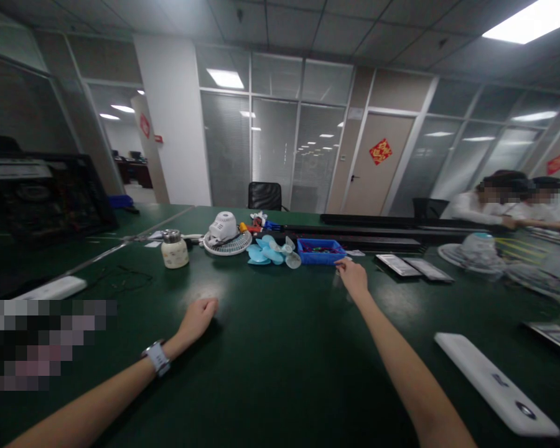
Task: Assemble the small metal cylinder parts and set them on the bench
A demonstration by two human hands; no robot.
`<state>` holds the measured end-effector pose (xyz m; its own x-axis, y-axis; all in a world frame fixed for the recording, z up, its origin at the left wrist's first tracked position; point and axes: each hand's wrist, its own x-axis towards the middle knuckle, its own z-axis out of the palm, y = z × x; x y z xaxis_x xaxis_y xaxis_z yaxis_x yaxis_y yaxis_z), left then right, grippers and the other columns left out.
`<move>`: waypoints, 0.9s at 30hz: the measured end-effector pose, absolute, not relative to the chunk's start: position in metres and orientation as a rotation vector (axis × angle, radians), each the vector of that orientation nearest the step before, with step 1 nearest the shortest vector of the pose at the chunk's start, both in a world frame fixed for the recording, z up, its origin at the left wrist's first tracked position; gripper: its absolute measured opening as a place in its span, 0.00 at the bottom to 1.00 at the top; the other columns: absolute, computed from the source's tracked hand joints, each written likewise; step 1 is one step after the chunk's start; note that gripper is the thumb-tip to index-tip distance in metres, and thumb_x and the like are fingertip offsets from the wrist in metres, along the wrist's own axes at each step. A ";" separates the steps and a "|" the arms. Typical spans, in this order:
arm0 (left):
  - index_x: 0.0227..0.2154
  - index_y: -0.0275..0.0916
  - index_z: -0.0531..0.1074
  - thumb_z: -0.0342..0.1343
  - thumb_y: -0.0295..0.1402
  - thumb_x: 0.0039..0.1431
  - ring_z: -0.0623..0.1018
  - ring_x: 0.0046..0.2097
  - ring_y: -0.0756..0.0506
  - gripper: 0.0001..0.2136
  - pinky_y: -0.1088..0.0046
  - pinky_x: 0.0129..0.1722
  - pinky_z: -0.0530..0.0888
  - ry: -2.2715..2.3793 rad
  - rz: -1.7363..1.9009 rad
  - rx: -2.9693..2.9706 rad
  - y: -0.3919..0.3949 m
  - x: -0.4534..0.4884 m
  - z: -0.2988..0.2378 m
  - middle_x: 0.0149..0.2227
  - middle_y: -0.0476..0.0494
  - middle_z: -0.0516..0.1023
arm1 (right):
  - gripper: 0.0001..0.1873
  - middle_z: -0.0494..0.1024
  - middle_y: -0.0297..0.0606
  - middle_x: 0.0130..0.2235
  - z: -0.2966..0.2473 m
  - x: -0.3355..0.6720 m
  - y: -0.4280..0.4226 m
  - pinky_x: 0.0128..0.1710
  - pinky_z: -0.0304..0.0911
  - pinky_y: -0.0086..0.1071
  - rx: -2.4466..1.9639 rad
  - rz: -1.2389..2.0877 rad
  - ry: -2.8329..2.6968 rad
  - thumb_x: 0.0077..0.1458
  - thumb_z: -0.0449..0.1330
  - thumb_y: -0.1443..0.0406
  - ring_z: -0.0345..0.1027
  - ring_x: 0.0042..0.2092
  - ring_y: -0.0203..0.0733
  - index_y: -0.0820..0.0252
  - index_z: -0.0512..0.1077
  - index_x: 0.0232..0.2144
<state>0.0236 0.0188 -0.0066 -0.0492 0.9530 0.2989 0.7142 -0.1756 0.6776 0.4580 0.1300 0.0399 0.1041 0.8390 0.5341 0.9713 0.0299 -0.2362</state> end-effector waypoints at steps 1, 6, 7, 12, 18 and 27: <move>0.14 0.40 0.52 0.36 0.39 0.51 0.61 0.23 0.50 0.14 0.73 0.25 0.53 1.775 1.062 1.914 0.018 0.024 -0.006 0.17 0.51 0.55 | 0.12 0.81 0.37 0.35 0.041 0.456 0.129 0.37 0.63 0.31 -1.853 -0.321 -1.778 0.56 0.56 0.65 0.75 0.38 0.43 0.54 0.77 0.40; 0.14 0.40 0.52 0.37 0.38 0.51 0.61 0.23 0.50 0.14 0.73 0.25 0.53 1.747 1.077 1.906 0.017 0.023 -0.007 0.17 0.52 0.55 | 0.13 0.81 0.41 0.37 0.043 0.451 0.125 0.38 0.64 0.32 -1.952 -0.374 -1.786 0.58 0.55 0.64 0.74 0.39 0.45 0.53 0.77 0.41; 0.14 0.40 0.52 0.37 0.38 0.51 0.60 0.23 0.50 0.14 0.73 0.25 0.53 1.738 1.086 1.904 0.017 0.023 -0.007 0.17 0.52 0.55 | 0.13 0.81 0.41 0.37 0.043 0.451 0.125 0.39 0.64 0.32 -1.965 -0.388 -1.789 0.58 0.55 0.64 0.74 0.39 0.45 0.53 0.78 0.41; 0.14 0.40 0.52 0.38 0.38 0.51 0.60 0.23 0.50 0.14 0.73 0.25 0.53 1.719 1.103 1.897 0.018 0.024 -0.007 0.16 0.52 0.54 | 0.14 0.81 0.42 0.37 0.042 0.449 0.126 0.39 0.64 0.32 -1.971 -0.456 -1.848 0.58 0.53 0.65 0.75 0.39 0.44 0.54 0.78 0.40; 0.14 0.40 0.52 0.38 0.38 0.51 0.59 0.22 0.50 0.14 0.73 0.25 0.52 1.733 1.085 1.916 0.017 0.024 -0.006 0.16 0.52 0.53 | 0.16 0.81 0.43 0.37 0.039 0.445 0.123 0.39 0.64 0.32 -1.983 -0.532 -1.918 0.59 0.51 0.67 0.75 0.39 0.44 0.55 0.78 0.40; 0.14 0.40 0.53 0.38 0.38 0.51 0.60 0.22 0.50 0.14 0.73 0.25 0.52 1.719 1.093 1.903 0.019 0.022 -0.009 0.16 0.52 0.54 | 0.20 0.81 0.46 0.39 0.034 0.448 0.120 0.42 0.65 0.37 -1.952 -0.471 -1.834 0.62 0.46 0.63 0.75 0.39 0.47 0.54 0.72 0.52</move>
<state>0.0219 0.0191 -0.0094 -0.0346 0.9517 0.3050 0.6801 -0.2012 0.7050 0.4482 0.1198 0.0342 0.0732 0.8545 0.5143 0.9966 -0.0429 -0.0706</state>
